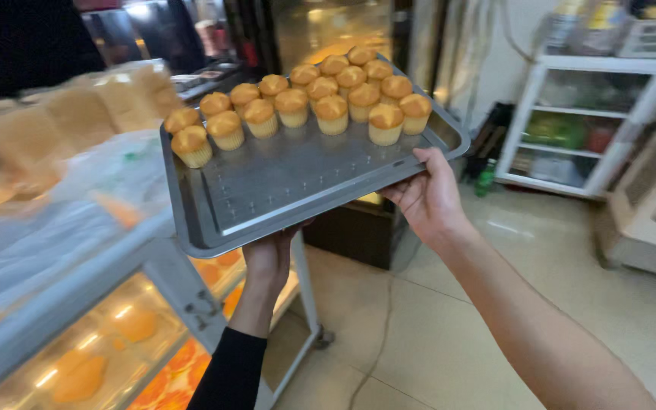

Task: The person removes metal molds from baked goods and places the baked items onto a tray.

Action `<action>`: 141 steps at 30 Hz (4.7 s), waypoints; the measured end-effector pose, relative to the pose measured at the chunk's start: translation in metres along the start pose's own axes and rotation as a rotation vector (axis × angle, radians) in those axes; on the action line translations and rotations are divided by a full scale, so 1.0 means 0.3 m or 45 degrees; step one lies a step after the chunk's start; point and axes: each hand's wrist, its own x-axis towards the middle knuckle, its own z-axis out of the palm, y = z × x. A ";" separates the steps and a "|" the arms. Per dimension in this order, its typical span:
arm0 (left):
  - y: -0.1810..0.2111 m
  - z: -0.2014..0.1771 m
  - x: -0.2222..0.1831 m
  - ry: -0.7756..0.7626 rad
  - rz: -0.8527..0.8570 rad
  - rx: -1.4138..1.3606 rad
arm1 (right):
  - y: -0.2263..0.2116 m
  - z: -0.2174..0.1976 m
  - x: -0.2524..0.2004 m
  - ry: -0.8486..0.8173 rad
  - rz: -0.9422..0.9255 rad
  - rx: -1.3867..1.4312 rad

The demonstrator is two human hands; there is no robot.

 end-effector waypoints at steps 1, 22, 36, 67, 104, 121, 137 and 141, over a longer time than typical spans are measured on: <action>-0.055 0.056 -0.014 -0.023 -0.108 -0.145 | -0.092 -0.084 -0.079 0.050 -0.036 -0.024; -1.764 1.698 -0.760 -0.774 -1.163 0.429 | -1.529 -1.551 -1.720 1.284 -0.126 -0.487; -3.091 2.794 -1.096 -1.341 -1.234 0.466 | -2.396 -2.559 -2.238 2.121 -0.051 -0.495; -5.606 4.733 -1.117 -1.264 -0.285 1.065 | -4.353 -5.480 -2.124 2.007 0.211 -0.779; -7.631 5.705 -0.938 -0.695 -0.543 1.646 | -5.436 -8.300 -1.407 1.600 0.660 -0.993; -7.689 5.723 -0.916 -0.570 -0.850 1.656 | -5.526 -8.328 -1.466 1.437 0.867 -0.636; -7.446 6.645 -1.225 -0.916 0.465 1.021 | -6.072 -7.697 -1.526 1.291 0.227 -0.690; -7.339 7.062 -1.592 -1.305 0.638 0.727 | -6.238 -7.561 -1.648 1.110 0.033 -0.416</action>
